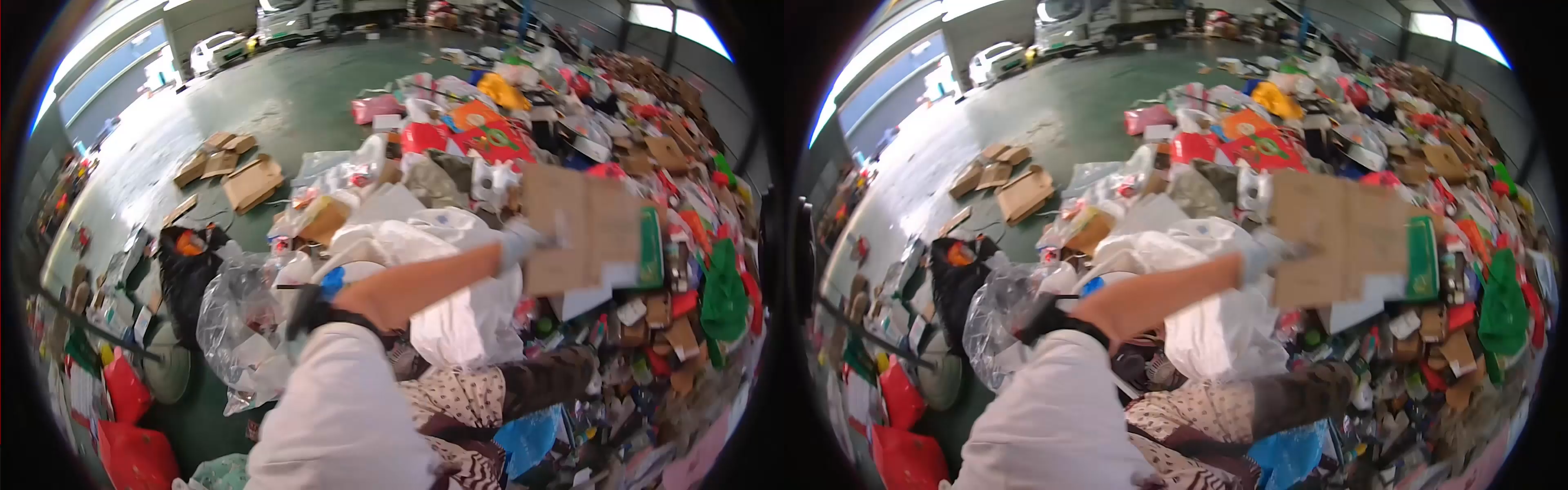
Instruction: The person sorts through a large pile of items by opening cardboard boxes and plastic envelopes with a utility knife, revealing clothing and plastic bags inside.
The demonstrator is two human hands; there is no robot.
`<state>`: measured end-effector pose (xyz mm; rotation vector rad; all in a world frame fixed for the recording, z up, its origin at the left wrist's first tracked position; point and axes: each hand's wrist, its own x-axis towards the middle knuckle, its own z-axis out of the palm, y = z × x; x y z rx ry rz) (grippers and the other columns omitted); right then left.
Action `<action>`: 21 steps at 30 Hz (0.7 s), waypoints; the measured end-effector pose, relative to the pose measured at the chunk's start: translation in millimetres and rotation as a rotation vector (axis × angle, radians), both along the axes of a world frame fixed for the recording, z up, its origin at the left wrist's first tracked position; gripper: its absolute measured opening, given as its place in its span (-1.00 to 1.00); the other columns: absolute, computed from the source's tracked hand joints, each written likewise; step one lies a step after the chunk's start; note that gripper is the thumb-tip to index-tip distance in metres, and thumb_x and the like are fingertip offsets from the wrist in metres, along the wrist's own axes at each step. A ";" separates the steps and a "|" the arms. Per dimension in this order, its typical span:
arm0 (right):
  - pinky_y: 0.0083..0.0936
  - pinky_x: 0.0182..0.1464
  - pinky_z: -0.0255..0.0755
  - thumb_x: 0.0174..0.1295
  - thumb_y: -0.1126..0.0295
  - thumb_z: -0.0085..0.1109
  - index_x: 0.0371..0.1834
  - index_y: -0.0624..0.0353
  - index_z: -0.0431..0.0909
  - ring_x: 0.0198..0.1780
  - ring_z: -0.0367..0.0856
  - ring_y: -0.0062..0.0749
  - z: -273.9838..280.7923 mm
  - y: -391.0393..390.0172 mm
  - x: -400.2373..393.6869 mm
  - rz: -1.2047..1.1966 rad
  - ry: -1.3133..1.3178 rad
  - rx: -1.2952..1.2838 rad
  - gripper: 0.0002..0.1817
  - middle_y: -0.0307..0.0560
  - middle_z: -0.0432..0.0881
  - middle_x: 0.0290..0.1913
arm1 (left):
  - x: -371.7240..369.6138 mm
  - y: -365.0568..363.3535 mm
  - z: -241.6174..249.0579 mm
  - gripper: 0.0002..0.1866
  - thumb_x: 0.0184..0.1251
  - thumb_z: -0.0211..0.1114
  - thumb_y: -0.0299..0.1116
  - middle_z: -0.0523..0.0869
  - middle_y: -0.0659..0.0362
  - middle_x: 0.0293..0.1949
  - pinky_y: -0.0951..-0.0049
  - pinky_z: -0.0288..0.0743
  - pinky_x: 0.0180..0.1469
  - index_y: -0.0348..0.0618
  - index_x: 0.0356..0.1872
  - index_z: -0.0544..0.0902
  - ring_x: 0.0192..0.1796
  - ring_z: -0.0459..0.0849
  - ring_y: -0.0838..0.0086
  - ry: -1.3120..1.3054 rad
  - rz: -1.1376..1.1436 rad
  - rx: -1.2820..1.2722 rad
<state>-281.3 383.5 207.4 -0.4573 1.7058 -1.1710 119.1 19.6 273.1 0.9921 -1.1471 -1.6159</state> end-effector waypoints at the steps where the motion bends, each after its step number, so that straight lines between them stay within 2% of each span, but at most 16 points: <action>1: -0.58 -0.43 0.37 0.25 0.13 0.04 0.00 0.20 0.44 -0.40 0.49 -0.49 -12.5 5.7 -10.6 0.063 0.017 -0.042 -0.60 -0.16 0.58 -0.28 | 56.7 -6.0 -7.9 -0.76 0.36 0.01 -0.36 0.63 0.17 -0.29 0.43 0.53 -0.23 -0.30 -0.14 0.55 -0.30 0.60 0.50 -0.017 -0.035 -0.079; 3: -0.49 -0.35 0.42 0.24 0.04 0.02 0.06 0.15 0.41 -0.39 0.48 -0.47 -38.6 11.8 -33.2 0.183 0.048 -0.133 -0.53 -0.20 0.55 -0.30 | 189.4 -53.6 -15.4 -0.64 0.34 0.02 -0.20 0.58 0.06 -0.17 0.26 0.47 -0.10 -0.31 -0.06 0.49 -0.18 0.57 0.32 0.096 0.147 -0.208; 4: -0.48 -0.38 0.45 0.27 0.02 -0.01 0.09 0.20 0.39 -0.41 0.51 -0.42 -0.2 9.4 5.9 0.061 0.056 -0.118 -0.50 -0.18 0.57 -0.32 | 257.4 -79.5 -25.1 -0.57 0.33 0.03 -0.12 0.56 0.01 -0.12 0.18 0.44 -0.04 -0.32 -0.02 0.46 -0.13 0.55 0.23 0.152 0.290 -0.305; 6: -0.50 -0.43 0.48 0.29 -0.01 -0.06 0.07 0.13 0.41 -0.37 0.58 -0.40 -6.6 26.8 -13.4 0.088 0.003 -0.074 -0.53 -0.12 0.60 -0.28 | 427.1 -182.3 -48.5 -0.43 0.30 0.04 0.03 0.52 -0.10 0.00 0.02 0.39 0.10 -0.34 0.06 0.40 -0.01 0.52 0.05 0.358 0.608 -0.486; 7: -0.51 -0.48 0.45 0.30 -0.02 -0.08 0.04 0.09 0.42 -0.42 0.56 -0.44 -9.6 34.4 -12.0 -0.020 -0.010 -0.121 -0.55 -0.13 0.61 -0.31 | 483.0 -211.9 -56.7 -0.33 0.21 0.15 0.05 0.47 -0.10 0.10 -0.04 0.34 0.18 -0.33 0.14 0.33 0.05 0.50 0.03 0.783 0.717 -0.171; 8: -0.51 -0.47 0.45 0.30 0.01 -0.09 0.04 0.10 0.42 -0.43 0.55 -0.45 -3.2 39.1 -8.7 -0.127 -0.081 -0.133 -0.57 -0.13 0.61 -0.31 | 363.8 -141.4 9.9 -0.34 0.16 0.23 0.01 0.48 -0.10 0.08 0.00 0.36 0.20 -0.32 0.12 0.36 0.08 0.50 0.03 0.812 0.995 0.073; 9: -0.52 -0.47 0.45 0.31 0.04 -0.09 0.03 0.11 0.43 -0.44 0.55 -0.45 -1.7 42.3 -8.6 -0.213 -0.159 -0.156 -0.59 -0.14 0.61 -0.30 | 347.5 -157.5 1.2 -0.34 0.14 0.28 -0.02 0.50 -0.09 0.08 0.03 0.37 0.20 -0.33 0.12 0.39 0.15 0.47 0.07 0.772 0.921 0.173; 11: -0.36 -0.33 0.54 0.29 0.10 -0.06 0.02 0.10 0.40 -0.33 0.55 -0.38 -5.0 52.7 -19.8 -0.244 -0.261 -0.287 -0.62 -0.06 0.57 -0.19 | 319.3 -218.5 -61.1 -0.48 0.31 0.11 -0.07 0.48 -0.04 0.15 0.22 0.43 0.16 -0.27 0.12 0.41 0.19 0.46 0.16 0.642 -0.186 -0.078; 12: -0.51 -0.44 0.47 0.29 0.16 -0.07 0.01 0.11 0.39 -0.38 0.52 -0.44 -2.3 49.2 -22.9 -0.400 -0.334 -0.287 -0.66 -0.09 0.57 -0.19 | 183.4 -155.0 -14.3 -0.54 0.34 0.05 -0.06 0.51 0.02 0.14 0.30 0.44 0.13 -0.13 0.13 0.44 0.18 0.48 0.21 0.524 0.321 0.040; 13: -0.51 -0.44 0.47 0.29 0.16 -0.07 0.01 0.11 0.39 -0.38 0.52 -0.44 -1.3 46.8 -22.8 -0.422 -0.343 -0.284 -0.66 -0.09 0.57 -0.19 | 130.5 -168.9 -35.6 -0.63 0.34 0.06 -0.08 0.54 0.07 0.10 0.27 0.41 0.14 0.01 0.07 0.50 0.19 0.47 0.29 0.443 0.175 -0.035; 14: -0.57 -0.49 0.43 0.30 0.18 -0.09 0.00 0.13 0.41 -0.41 0.52 -0.48 0.0 42.2 -23.1 -0.538 -0.337 -0.302 -0.68 -0.10 0.59 -0.21 | 70.1 -172.3 -48.3 -0.73 0.34 0.07 -0.15 0.57 0.09 0.06 0.23 0.39 0.15 0.05 -0.03 0.54 0.14 0.49 0.33 0.586 -0.693 -0.006; 15: -0.62 -0.53 0.39 0.31 0.21 -0.10 -0.02 0.15 0.42 -0.44 0.52 -0.51 2.6 36.0 -23.8 -0.650 -0.330 -0.319 -0.69 -0.12 0.61 -0.23 | -22.3 -123.5 -42.8 -0.77 0.31 0.11 -0.21 0.58 0.10 0.00 0.22 0.40 0.11 0.00 -0.08 0.52 -0.01 0.55 0.37 0.382 -0.159 -0.090; 17: -0.64 -0.51 0.39 0.30 0.22 -0.10 -0.03 0.15 0.43 -0.43 0.50 -0.54 8.5 23.5 -18.6 -0.665 -0.331 -0.342 -0.70 -0.13 0.60 -0.23 | -145.7 -114.5 -74.9 -0.60 0.23 0.17 -0.35 0.57 0.14 -0.02 0.31 0.42 0.07 -0.07 0.11 0.38 -0.06 0.56 0.37 0.301 -0.440 0.120; 19: -0.63 -0.50 0.40 0.31 0.22 -0.11 -0.06 0.19 0.43 -0.42 0.48 -0.57 11.7 14.1 -10.6 -0.667 -0.379 -0.418 -0.70 -0.15 0.59 -0.27 | -266.2 -61.4 -93.3 -0.44 0.13 0.22 -0.42 0.57 0.14 -0.03 0.37 0.45 -0.03 -0.03 0.21 0.32 -0.08 0.55 0.44 -0.181 -0.589 -0.014; 20: -0.65 -0.46 0.40 0.31 0.19 -0.11 -0.05 0.19 0.43 -0.40 0.48 -0.57 15.0 10.4 -7.9 -0.669 -0.376 -0.372 -0.68 -0.15 0.58 -0.28 | -312.5 -40.6 -108.5 -0.37 0.10 0.25 -0.40 0.55 0.10 -0.01 0.36 0.44 0.02 -0.03 0.26 0.28 -0.05 0.55 0.38 -0.324 -0.794 -0.269; 21: -0.68 -0.43 0.41 0.30 0.16 -0.11 -0.05 0.19 0.43 -0.38 0.48 -0.57 18.4 7.4 -5.4 -0.670 -0.374 -0.328 -0.66 -0.16 0.57 -0.29 | -368.5 -46.0 -170.7 -0.35 0.05 0.28 -0.29 0.54 0.01 0.00 0.29 0.37 0.14 -0.07 0.24 0.30 0.06 0.50 0.23 -0.496 -0.884 -0.658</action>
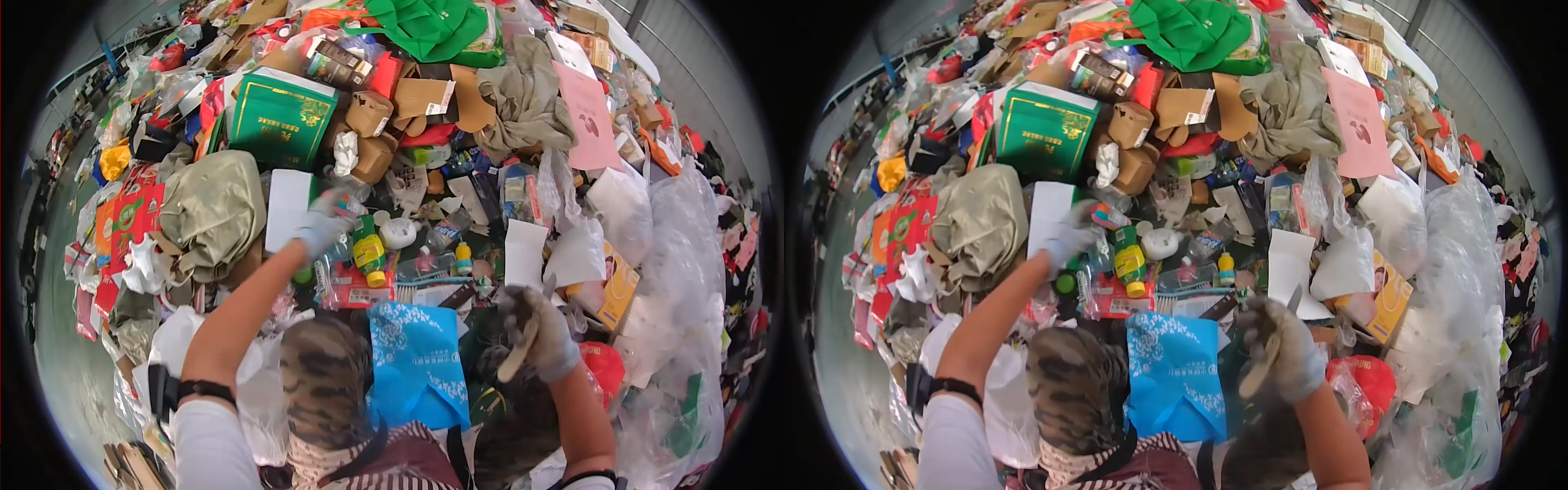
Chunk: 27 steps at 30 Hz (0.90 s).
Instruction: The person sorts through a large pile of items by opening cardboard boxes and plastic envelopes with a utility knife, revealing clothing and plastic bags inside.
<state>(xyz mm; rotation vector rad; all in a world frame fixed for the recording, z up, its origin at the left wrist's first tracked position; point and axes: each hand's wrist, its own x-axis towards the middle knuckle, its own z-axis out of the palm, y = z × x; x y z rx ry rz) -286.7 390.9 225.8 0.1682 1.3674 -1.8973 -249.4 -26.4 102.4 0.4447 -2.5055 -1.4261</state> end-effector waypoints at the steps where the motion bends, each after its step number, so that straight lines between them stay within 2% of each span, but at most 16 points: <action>1: -0.70 -0.38 0.40 0.29 0.13 -0.11 -0.04 0.21 0.43 -0.36 0.49 -0.57 1.0 -1.9 2.6 0.006 0.009 -0.011 -0.62 -0.14 0.57 -0.30 | -34.5 14.9 -2.8 -0.35 0.03 0.29 -0.20 0.44 -0.02 0.11 0.24 0.28 0.21 -0.01 0.22 0.33 0.18 0.38 0.14 -0.115 -0.058 -0.321; 2: -0.72 -0.33 0.40 0.28 0.10 -0.10 -0.03 0.22 0.42 -0.33 0.50 -0.56 3.5 -5.0 1.9 0.014 0.024 -0.024 -0.59 -0.13 0.57 -0.31 | -68.9 30.0 -5.4 -0.34 0.00 0.30 -0.10 0.34 -0.04 0.22 0.19 0.18 0.28 0.04 0.20 0.35 0.30 0.25 0.05 -0.205 -0.112 -0.647; 3: -0.72 -0.32 0.39 0.26 0.09 -0.09 -0.02 0.24 0.42 -0.34 0.51 -0.55 13.7 -8.6 -1.9 0.088 0.033 0.021 -0.56 -0.12 0.58 -0.32 | -102.2 45.6 5.3 -0.36 0.01 0.30 -0.09 0.25 -0.01 0.29 0.17 0.16 0.29 0.12 0.20 0.36 0.34 0.22 0.07 -0.406 -0.107 -0.755; 7: -0.67 -0.54 0.30 0.21 0.06 0.03 -0.08 0.25 0.45 -0.51 0.48 -0.52 30.6 -21.3 -15.1 0.112 -0.140 0.052 -0.55 -0.05 0.60 -0.33 | -233.1 18.5 -65.5 -0.34 0.02 0.30 -0.13 0.29 0.05 0.28 0.00 0.12 0.26 0.05 0.22 0.35 0.36 0.20 0.15 -0.494 -0.104 -0.958; 9: -0.67 -0.53 0.31 0.24 0.09 0.06 -0.08 0.25 0.46 -0.50 0.48 -0.53 36.8 -26.8 -25.3 0.127 -0.224 0.084 -0.59 -0.10 0.60 -0.31 | -284.6 -7.0 -105.1 -0.22 -0.02 0.31 0.05 0.25 0.05 0.32 -0.06 0.01 0.31 -0.02 0.26 0.30 0.37 0.17 0.17 -0.581 -0.114 -1.185; 11: -0.71 -0.59 0.26 0.22 0.03 0.07 -0.11 0.26 0.45 -0.58 0.44 -0.56 32.7 -32.9 -31.2 0.093 -0.311 0.112 -0.54 -0.07 0.60 -0.37 | -303.7 -23.0 -94.2 -0.21 0.02 0.29 -0.01 0.27 0.07 0.33 -0.08 -0.05 0.33 -0.05 0.30 0.25 0.38 0.19 0.17 -0.716 -0.133 -1.221; 12: -0.71 -0.59 0.26 0.22 0.03 0.07 -0.11 0.26 0.45 -0.58 0.44 -0.56 24.6 -25.2 -34.0 0.086 -0.318 0.123 -0.54 -0.07 0.60 -0.37 | -313.4 -43.1 -122.4 -0.27 0.08 0.27 -0.15 0.36 0.12 0.27 -0.06 0.06 0.28 -0.03 0.31 0.23 0.34 0.25 0.20 -0.640 -0.028 -1.330; 14: -0.49 0.01 0.44 0.12 0.12 0.23 0.26 0.30 0.20 0.06 0.51 -0.29 12.5 -4.7 -39.5 0.254 -0.656 -0.045 -0.28 0.23 0.44 0.10 | -312.7 -55.1 -115.6 -0.40 0.11 0.24 -0.26 0.46 0.19 0.19 -0.02 0.28 0.13 -0.01 0.24 0.35 0.27 0.35 0.26 -0.680 -0.102 -1.484; 15: -0.57 0.00 0.45 0.12 0.05 0.22 0.28 0.28 0.18 0.07 0.51 -0.35 11.9 -6.9 -41.0 0.284 -0.668 -0.032 -0.24 0.23 0.42 0.14 | -316.0 -58.4 -118.2 -0.40 0.11 0.24 -0.26 0.46 0.19 0.19 -0.02 0.28 0.13 -0.01 0.24 0.35 0.27 0.35 0.26 -0.686 -0.107 -1.483; 16: -0.57 0.00 0.45 0.12 0.05 0.22 0.28 0.28 0.18 0.07 0.51 -0.35 19.7 -21.3 -41.6 0.285 -0.673 -0.035 -0.24 0.23 0.42 0.14 | -318.2 -62.2 -117.8 -0.49 0.15 0.21 -0.29 0.49 0.22 0.15 0.03 0.37 0.02 0.00 0.19 0.42 0.21 0.41 0.30 -0.749 -0.184 -1.477; 18: -0.72 -0.59 0.26 0.22 0.05 0.05 -0.10 0.27 0.45 -0.57 0.46 -0.55 39.3 -51.7 -40.8 0.153 -0.481 0.098 -0.55 -0.05 0.59 -0.40 | -317.9 -69.2 -119.4 -0.57 0.18 0.17 -0.32 0.52 0.24 0.11 0.08 0.46 -0.08 0.01 0.14 0.49 0.16 0.47 0.33 -0.807 -0.254 -1.477; 20: -0.72 -0.59 0.26 0.23 0.06 0.04 -0.10 0.27 0.45 -0.56 0.47 -0.55 40.1 -53.1 -39.0 0.157 -0.426 0.120 -0.55 -0.05 0.60 -0.40 | -307.5 -77.6 -134.3 -0.64 0.16 0.24 -0.22 0.58 0.27 0.09 0.15 0.57 -0.26 0.02 0.02 0.60 0.08 0.58 0.33 -0.900 -0.140 -1.267; 22: -0.72 -0.58 0.26 0.24 0.06 0.03 -0.10 0.28 0.45 -0.56 0.48 -0.54 40.4 -48.6 -34.4 0.160 -0.374 0.131 -0.56 -0.04 0.60 -0.41 | -273.9 -80.0 -106.0 -0.64 0.10 0.30 -0.26 0.66 0.30 -0.01 0.11 0.58 -0.24 0.03 -0.01 0.63 -0.03 0.66 0.36 -0.957 -0.323 -1.323; 24: -0.71 -0.57 0.28 0.24 0.06 0.01 -0.08 0.28 0.45 -0.55 0.49 -0.54 41.0 -39.6 -29.3 0.226 -0.281 0.083 -0.55 -0.03 0.61 -0.39 | -244.9 -77.4 -73.3 -0.59 0.01 0.38 -0.22 0.68 0.25 -0.06 0.15 0.57 -0.15 0.02 -0.04 0.65 0.02 0.64 0.38 -0.958 -0.405 -1.444; 26: -0.69 -0.57 0.31 0.24 0.01 0.01 -0.03 0.30 0.42 -0.52 0.52 -0.53 39.8 -30.7 -23.0 0.274 -0.245 0.064 -0.49 -0.03 0.62 -0.37 | -226.5 -74.4 -44.7 -0.31 -0.30 0.55 -0.17 0.50 0.16 0.16 0.27 0.54 -0.06 -0.03 0.04 0.59 0.13 0.56 0.32 -1.138 -0.612 -1.374; 27: -0.68 -0.55 0.30 0.21 0.02 0.00 -0.06 0.28 0.43 -0.52 0.50 -0.53 45.0 -29.8 -18.0 0.278 -0.218 0.127 -0.50 -0.02 0.62 -0.36 | -211.0 -64.1 -15.2 -0.32 -0.27 0.52 -0.06 0.56 0.09 0.07 0.31 0.54 -0.07 -0.07 0.00 0.59 0.05 0.60 0.28 -1.105 -0.701 -1.381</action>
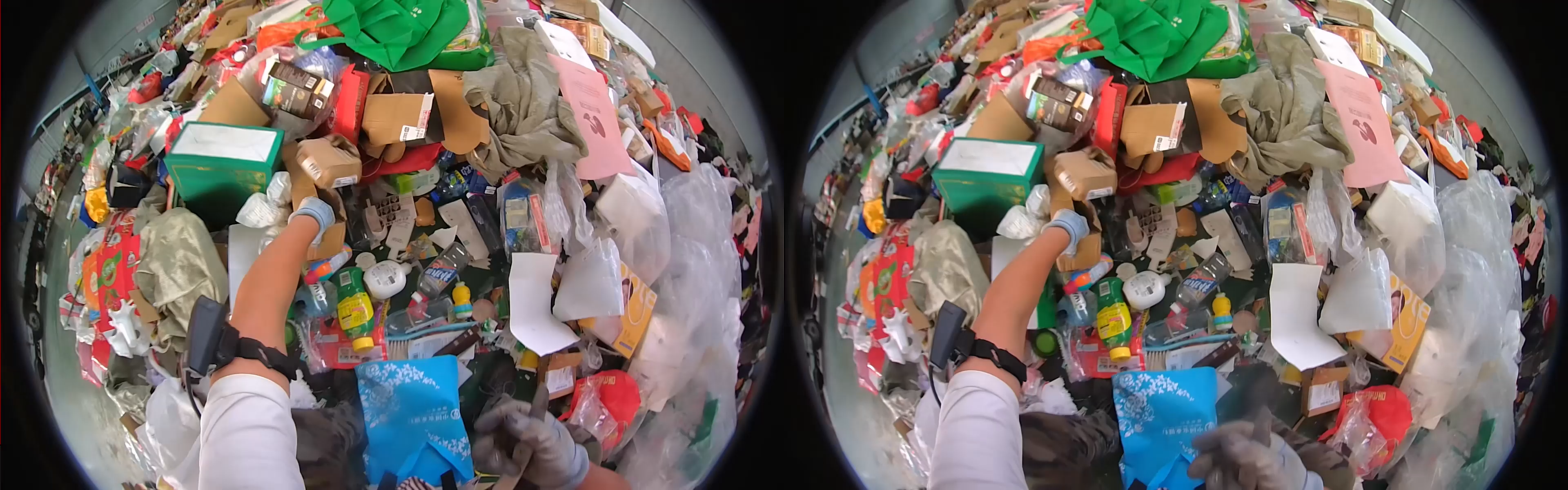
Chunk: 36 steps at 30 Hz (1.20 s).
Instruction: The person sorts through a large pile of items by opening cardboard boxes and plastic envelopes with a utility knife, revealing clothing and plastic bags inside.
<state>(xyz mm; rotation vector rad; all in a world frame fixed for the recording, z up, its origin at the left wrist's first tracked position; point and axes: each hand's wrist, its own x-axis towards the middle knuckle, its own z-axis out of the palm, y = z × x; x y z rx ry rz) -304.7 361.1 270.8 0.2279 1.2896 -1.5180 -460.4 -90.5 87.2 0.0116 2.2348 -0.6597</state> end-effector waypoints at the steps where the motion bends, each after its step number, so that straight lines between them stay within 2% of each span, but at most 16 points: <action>1: -0.68 -0.54 0.29 0.18 0.02 -0.01 -0.08 0.26 0.44 -0.52 0.48 -0.52 5.6 1.5 5.8 0.011 0.032 0.059 -0.51 -0.01 0.62 -0.35 | 14.1 7.5 13.8 -0.32 -0.27 0.52 -0.06 0.56 0.09 0.07 0.31 0.54 -0.07 -0.07 0.00 0.59 0.05 0.60 0.28 -0.002 -0.002 -0.015; 3: -0.72 -0.39 0.38 0.26 0.01 -0.06 -0.04 0.30 0.45 -0.45 0.53 -0.55 -3.1 18.4 8.2 0.125 0.064 -0.072 -0.48 -0.07 0.63 -0.28 | 43.1 24.6 38.4 -0.33 -0.22 0.45 0.09 0.64 0.09 -0.09 0.27 0.51 -0.06 -0.11 -0.07 0.60 -0.02 0.62 0.21 0.338 -0.109 0.223; 8: -0.81 -0.62 0.23 0.28 0.17 -0.05 -0.11 0.26 0.45 -0.54 0.49 -0.66 -18.0 37.5 19.1 0.150 0.422 -0.133 -0.64 -0.04 0.62 -0.32 | 130.0 145.2 138.8 -0.29 -0.20 0.37 0.22 0.63 0.05 -0.16 0.18 0.46 -0.05 -0.18 -0.13 0.57 -0.02 0.57 0.08 0.555 -0.036 0.430; 9: -0.74 -0.57 0.28 0.29 0.29 -0.06 -0.05 0.22 0.47 -0.53 0.50 -0.60 -22.5 40.7 17.8 0.088 0.492 -0.096 -0.71 -0.09 0.64 -0.31 | 152.0 172.5 155.2 -0.31 -0.19 0.40 0.17 0.64 0.06 -0.17 0.22 0.46 -0.04 -0.19 -0.12 0.57 -0.05 0.59 0.13 0.654 -0.070 0.524; 11: -0.77 -0.67 0.20 0.28 0.20 -0.02 -0.13 0.18 0.48 -0.57 0.48 -0.64 -41.3 49.1 8.9 -0.181 0.489 -0.040 -0.72 -0.11 0.63 -0.32 | 194.4 211.3 166.8 -0.32 -0.18 0.44 0.12 0.64 0.07 -0.18 0.25 0.47 -0.04 -0.19 -0.11 0.56 -0.08 0.62 0.18 0.724 -0.129 0.633; 13: -0.74 -0.69 0.19 0.28 0.19 -0.08 -0.04 0.21 0.47 -0.58 0.45 -0.71 -37.3 65.0 2.7 -0.347 0.563 -0.043 -0.65 -0.16 0.62 -0.32 | 227.1 233.7 168.7 -0.36 -0.13 0.42 0.12 0.63 0.03 -0.14 0.24 0.47 -0.07 -0.21 -0.14 0.59 -0.11 0.62 0.19 1.154 0.040 1.204; 15: -0.75 -0.71 0.16 0.28 0.09 -0.04 -0.05 0.18 0.46 -0.58 0.44 -0.67 -47.6 84.0 -3.6 -0.503 0.665 0.008 -0.61 -0.14 0.61 -0.31 | 242.1 252.8 154.2 -0.42 0.01 0.42 -0.02 0.66 0.10 -0.17 0.48 0.53 -0.09 -0.31 -0.08 0.55 -0.12 0.64 0.47 1.240 0.528 1.933; 17: -0.76 -0.71 0.11 0.28 0.08 0.01 -0.10 0.14 0.47 -0.59 0.42 -0.69 -48.0 94.5 7.7 -0.613 0.778 0.028 -0.64 -0.17 0.60 -0.35 | 261.2 251.9 168.9 -0.41 0.12 0.34 -0.03 0.65 0.11 -0.13 0.50 0.55 -0.08 -0.32 0.01 0.50 -0.11 0.64 0.50 1.039 0.883 2.235; 19: -0.77 -0.72 0.07 0.28 0.09 0.02 -0.14 0.13 0.47 -0.59 0.41 -0.71 -44.9 105.0 22.6 -0.605 0.795 0.107 -0.67 -0.19 0.58 -0.36 | 273.2 251.5 183.4 -0.47 0.24 0.24 -0.06 0.63 0.10 -0.08 0.47 0.55 -0.05 -0.27 0.07 0.47 -0.07 0.64 0.47 0.925 0.833 2.358; 21: -0.78 -0.72 0.04 0.28 0.11 0.03 -0.17 0.12 0.47 -0.59 0.39 -0.73 -44.7 110.9 32.4 -0.586 0.818 0.169 -0.70 -0.21 0.57 -0.38 | 273.5 233.2 176.0 -0.50 0.31 0.15 -0.05 0.62 0.11 -0.03 0.44 0.53 0.00 -0.23 0.10 0.45 -0.03 0.63 0.45 0.624 1.092 2.567; 25: -0.79 -0.60 0.11 0.24 0.06 0.09 -0.16 0.12 0.48 -0.61 0.30 -0.76 -54.0 121.0 74.9 -0.373 0.859 0.087 -0.65 -0.32 0.50 -0.44 | 271.7 201.0 158.4 -0.55 0.32 0.14 -0.11 0.62 0.10 -0.01 0.41 0.51 0.05 -0.20 0.10 0.47 0.00 0.62 0.43 0.405 1.127 2.564; 27: -0.79 -0.52 0.16 0.27 0.03 0.04 -0.09 0.13 0.51 -0.54 0.31 -0.76 -54.8 121.6 92.8 -0.291 0.833 -0.161 -0.60 -0.33 0.49 -0.40 | 269.0 199.1 151.0 -0.55 0.30 0.17 -0.10 0.65 0.12 -0.07 0.41 0.54 0.00 -0.22 0.07 0.49 -0.06 0.65 0.44 0.400 1.259 2.503; 31: -0.68 -0.32 0.28 0.32 -0.04 -0.08 -0.07 0.18 0.52 -0.38 0.35 -0.68 -30.9 119.4 107.0 -0.172 0.613 -0.132 -0.52 -0.33 0.48 -0.33 | 266.5 206.5 129.1 -0.54 0.26 0.21 -0.06 0.68 0.17 -0.20 0.49 0.57 -0.18 -0.26 -0.03 0.54 -0.24 0.67 0.55 0.256 0.986 2.198; 32: -0.59 -0.27 0.34 0.32 0.06 -0.03 -0.15 0.21 0.54 -0.35 0.42 -0.56 -35.4 121.1 106.1 -0.077 0.968 -0.127 -0.60 -0.26 0.50 -0.36 | 266.7 214.2 130.9 -0.54 0.25 0.22 -0.06 0.68 0.18 -0.21 0.50 0.57 -0.18 -0.25 -0.03 0.54 -0.23 0.67 0.53 0.258 0.979 2.118; 33: -0.59 -0.27 0.34 0.32 0.06 -0.03 -0.15 0.21 0.54 -0.35 0.42 -0.56 -27.7 119.7 108.4 -0.065 0.964 -0.118 -0.60 -0.26 0.50 -0.36 | 264.2 219.6 131.7 -0.54 0.23 0.24 -0.06 0.67 0.18 -0.21 0.51 0.57 -0.18 -0.23 -0.02 0.54 -0.23 0.67 0.51 0.263 0.966 2.040; 36: -0.44 -0.28 0.39 0.15 0.29 0.16 -0.27 0.15 0.56 -0.32 0.53 -0.24 -1.6 114.4 107.4 0.213 1.682 0.209 -0.81 -0.05 0.55 -0.39 | 250.9 226.0 127.4 -0.54 0.22 0.24 -0.03 0.68 0.20 -0.26 0.54 0.57 -0.23 -0.23 -0.06 0.56 -0.27 0.67 0.56 0.270 0.895 1.989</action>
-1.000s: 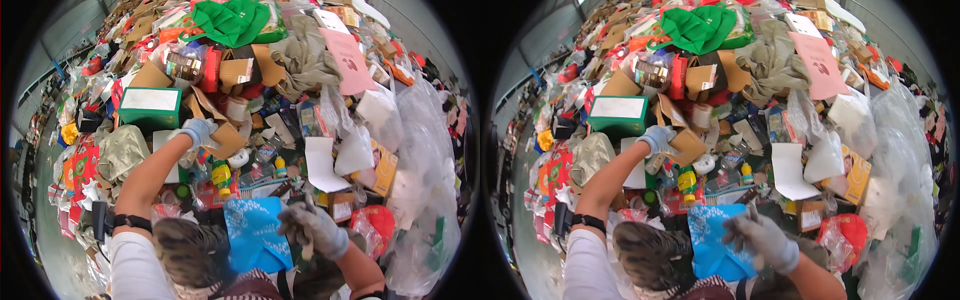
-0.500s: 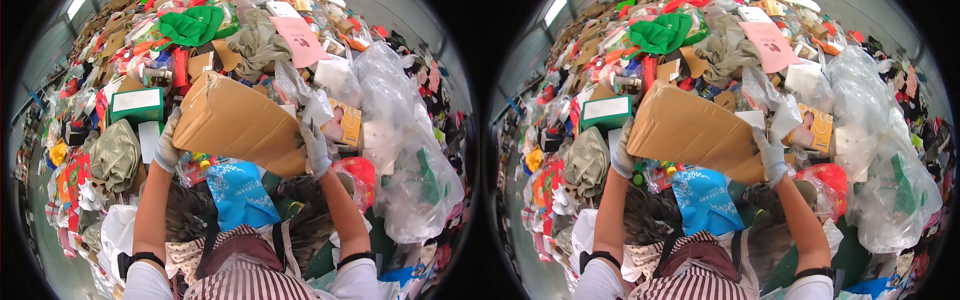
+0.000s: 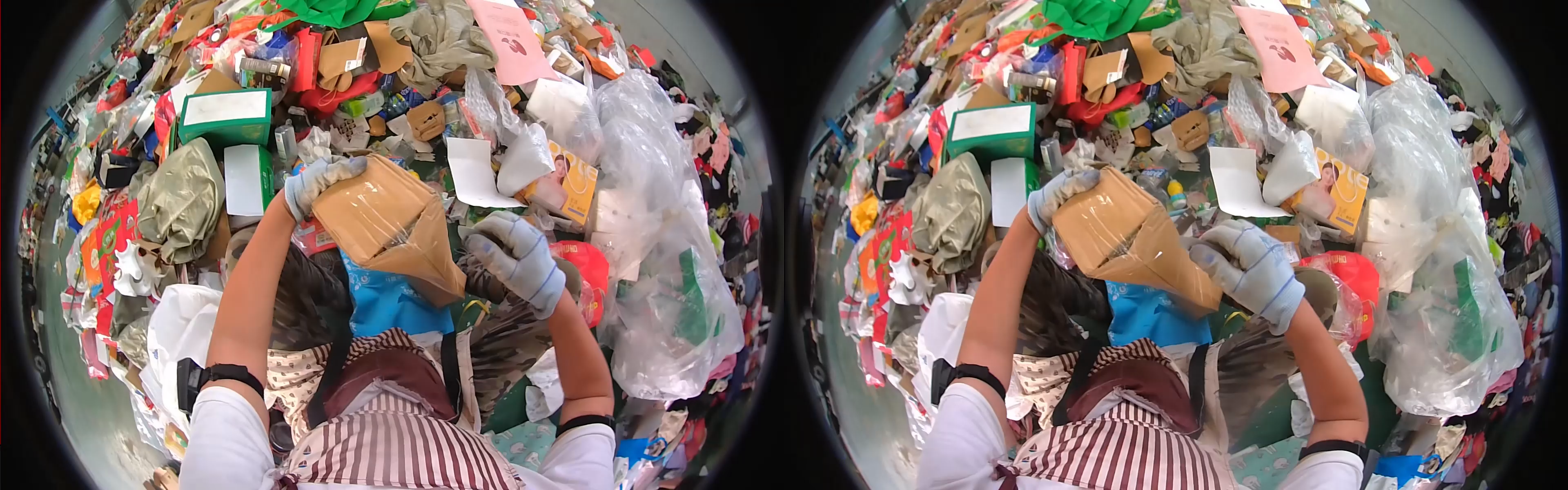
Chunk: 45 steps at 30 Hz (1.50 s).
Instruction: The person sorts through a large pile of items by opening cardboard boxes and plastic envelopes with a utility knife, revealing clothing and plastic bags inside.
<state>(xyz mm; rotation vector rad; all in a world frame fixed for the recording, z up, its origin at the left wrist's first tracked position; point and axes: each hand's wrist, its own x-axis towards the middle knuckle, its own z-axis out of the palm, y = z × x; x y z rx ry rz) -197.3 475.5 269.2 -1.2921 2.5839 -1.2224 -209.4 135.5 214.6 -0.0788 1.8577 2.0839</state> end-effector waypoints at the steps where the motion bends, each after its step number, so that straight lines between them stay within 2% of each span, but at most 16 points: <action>1: -0.44 -0.28 0.39 0.15 0.29 0.16 -0.27 0.15 0.56 -0.32 0.53 -0.24 10.1 -1.7 -2.5 0.004 0.001 0.015 -0.81 -0.05 0.55 -0.39 | -1.3 3.8 4.9 -0.54 0.22 0.24 -0.03 0.68 0.20 -0.27 0.54 0.57 -0.23 -0.23 -0.06 0.57 -0.28 0.67 0.56 -0.020 -0.008 -0.036; 3: -0.32 -0.32 0.39 0.12 0.30 0.17 -0.32 0.13 0.55 -0.33 0.54 -0.15 45.9 -7.2 -7.0 0.141 0.363 0.223 -0.84 -0.09 0.57 -0.40 | -6.2 10.5 11.2 -0.55 0.23 0.23 -0.02 0.68 0.21 -0.30 0.55 0.56 -0.25 -0.24 -0.11 0.59 -0.29 0.67 0.57 -0.020 0.003 -0.097; 5: -0.24 -0.36 0.37 0.13 0.30 0.16 -0.35 0.11 0.54 -0.35 0.55 -0.16 65.2 -12.1 -15.3 0.186 0.423 0.324 -0.86 -0.11 0.57 -0.43 | -15.3 18.5 12.1 -0.54 0.23 0.22 0.01 0.69 0.21 -0.33 0.57 0.55 -0.27 -0.25 -0.16 0.63 -0.34 0.66 0.58 0.073 -0.092 -0.196; 7: -0.28 -0.33 0.40 0.16 0.29 0.14 -0.25 0.11 0.51 -0.31 0.56 -0.15 78.8 -18.4 -20.4 0.207 0.257 0.572 -0.83 -0.10 0.58 -0.44 | -18.8 36.0 12.8 -0.53 0.19 0.26 0.03 0.69 0.21 -0.37 0.58 0.53 -0.30 -0.26 -0.22 0.66 -0.39 0.65 0.59 0.033 -0.067 -0.158; 8: -0.28 -0.24 0.42 0.21 0.29 0.09 -0.17 0.13 0.46 -0.24 0.57 -0.08 87.2 -25.8 -20.3 0.194 -0.066 0.504 -0.80 -0.01 0.59 -0.37 | -20.6 44.6 14.0 -0.54 0.17 0.27 0.02 0.69 0.21 -0.38 0.58 0.53 -0.31 -0.25 -0.23 0.66 -0.39 0.65 0.59 0.042 -0.107 -0.237; 11: -0.38 -0.20 0.39 0.18 0.33 0.13 -0.18 0.20 0.47 -0.22 0.52 -0.12 93.8 -31.9 -30.8 0.181 -0.253 0.735 -0.78 0.03 0.53 -0.33 | -34.1 56.5 5.4 -0.52 0.08 0.35 0.04 0.70 0.20 -0.40 0.57 0.52 -0.32 -0.24 -0.26 0.67 -0.39 0.66 0.58 0.039 -0.073 -0.269; 13: -0.37 -0.15 0.39 0.22 0.31 0.06 -0.12 0.17 0.44 -0.18 0.52 -0.11 83.5 -21.9 -39.2 0.267 -0.142 0.682 -0.77 0.06 0.52 -0.29 | -48.6 53.4 -7.2 -0.48 0.02 0.38 0.08 0.71 0.21 -0.39 0.56 0.52 -0.32 -0.22 -0.25 0.68 -0.40 0.66 0.57 0.031 -0.034 -0.009; 14: -0.34 -0.15 0.40 0.23 0.29 0.04 -0.09 0.14 0.43 -0.19 0.52 -0.10 82.6 -20.6 -45.3 0.294 -0.092 0.789 -0.76 0.04 0.52 -0.28 | -53.1 50.5 -13.6 -0.50 0.02 0.39 0.07 0.71 0.21 -0.38 0.57 0.53 -0.33 -0.21 -0.24 0.68 -0.42 0.66 0.57 -0.099 -0.040 0.012; 16: -0.28 -0.15 0.41 0.25 0.25 -0.01 -0.04 0.07 0.41 -0.22 0.53 -0.05 85.3 -24.6 -51.4 0.263 0.054 1.055 -0.74 0.02 0.54 -0.26 | -49.1 54.5 1.9 -0.52 0.04 0.38 0.04 0.71 0.21 -0.38 0.57 0.53 -0.33 -0.20 -0.24 0.67 -0.42 0.67 0.57 -0.047 -0.049 -0.029; 19: -0.28 -0.25 0.28 0.23 0.26 -0.03 -0.12 0.04 0.45 -0.31 0.63 -0.22 105.7 -39.1 -45.0 0.206 0.106 1.101 -0.79 -0.09 0.62 -0.36 | -59.7 58.0 -6.3 -0.58 0.06 0.39 -0.02 0.71 0.22 -0.38 0.59 0.55 -0.34 -0.19 -0.25 0.67 -0.41 0.67 0.59 -0.067 -0.062 -0.025; 23: -0.26 -0.27 0.34 0.20 0.29 -0.01 -0.20 0.07 0.42 -0.34 0.63 -0.20 97.7 -49.4 -45.6 0.318 0.161 0.970 -0.83 -0.08 0.60 -0.39 | -67.7 60.0 -16.4 -0.58 0.01 0.44 -0.05 0.70 0.24 -0.38 0.61 0.54 -0.36 -0.19 -0.25 0.67 -0.42 0.67 0.59 -0.070 -0.045 0.000; 28: -0.35 -0.33 0.49 0.13 0.37 0.01 -0.22 0.06 0.43 -0.31 0.64 -0.21 94.8 -70.3 -55.2 0.583 0.431 1.266 -0.84 -0.12 0.60 -0.38 | -69.1 61.7 -18.0 -0.57 -0.01 0.45 -0.03 0.70 0.23 -0.41 0.60 0.52 -0.39 -0.21 -0.29 0.67 -0.43 0.66 0.61 -0.067 -0.054 0.015; 32: -0.36 -0.32 0.50 0.11 0.41 0.00 -0.23 0.06 0.46 -0.29 0.65 -0.23 93.1 -72.6 -54.9 0.636 0.396 1.173 -0.85 -0.14 0.60 -0.37 | -66.9 64.3 -18.2 -0.57 -0.03 0.46 -0.02 0.69 0.24 -0.45 0.59 0.51 -0.41 -0.21 -0.32 0.68 -0.45 0.64 0.60 -0.020 -0.045 -0.011; 34: -0.32 -0.33 0.45 0.02 0.41 0.05 -0.25 0.00 0.47 -0.28 0.61 -0.20 85.0 -72.7 -53.9 0.650 0.421 1.145 -0.81 -0.19 0.54 -0.37 | -72.6 65.4 -25.7 -0.58 -0.02 0.45 -0.01 0.69 0.24 -0.47 0.60 0.49 -0.42 -0.21 -0.37 0.69 -0.46 0.64 0.61 0.066 -0.056 -0.228; 43: -0.31 -0.39 0.47 0.00 0.41 0.05 -0.33 -0.01 0.51 -0.32 0.64 -0.26 86.7 -62.1 -71.0 0.653 0.563 1.411 -0.86 -0.22 0.56 -0.44 | -66.7 76.7 -36.3 -0.59 -0.01 0.46 -0.01 0.67 0.26 -0.50 0.61 0.43 -0.46 -0.21 -0.45 0.70 -0.51 0.58 0.64 0.002 0.005 -0.047; 45: -0.33 -0.38 0.48 -0.03 0.39 0.09 -0.34 0.00 0.53 -0.34 0.64 -0.26 84.7 -62.9 -69.0 0.681 0.604 1.386 -0.85 -0.20 0.60 -0.43 | -69.4 77.9 -40.1 -0.59 -0.01 0.45 0.00 0.68 0.25 -0.49 0.62 0.44 -0.47 -0.21 -0.44 0.69 -0.51 0.59 0.64 0.053 -0.011 -0.163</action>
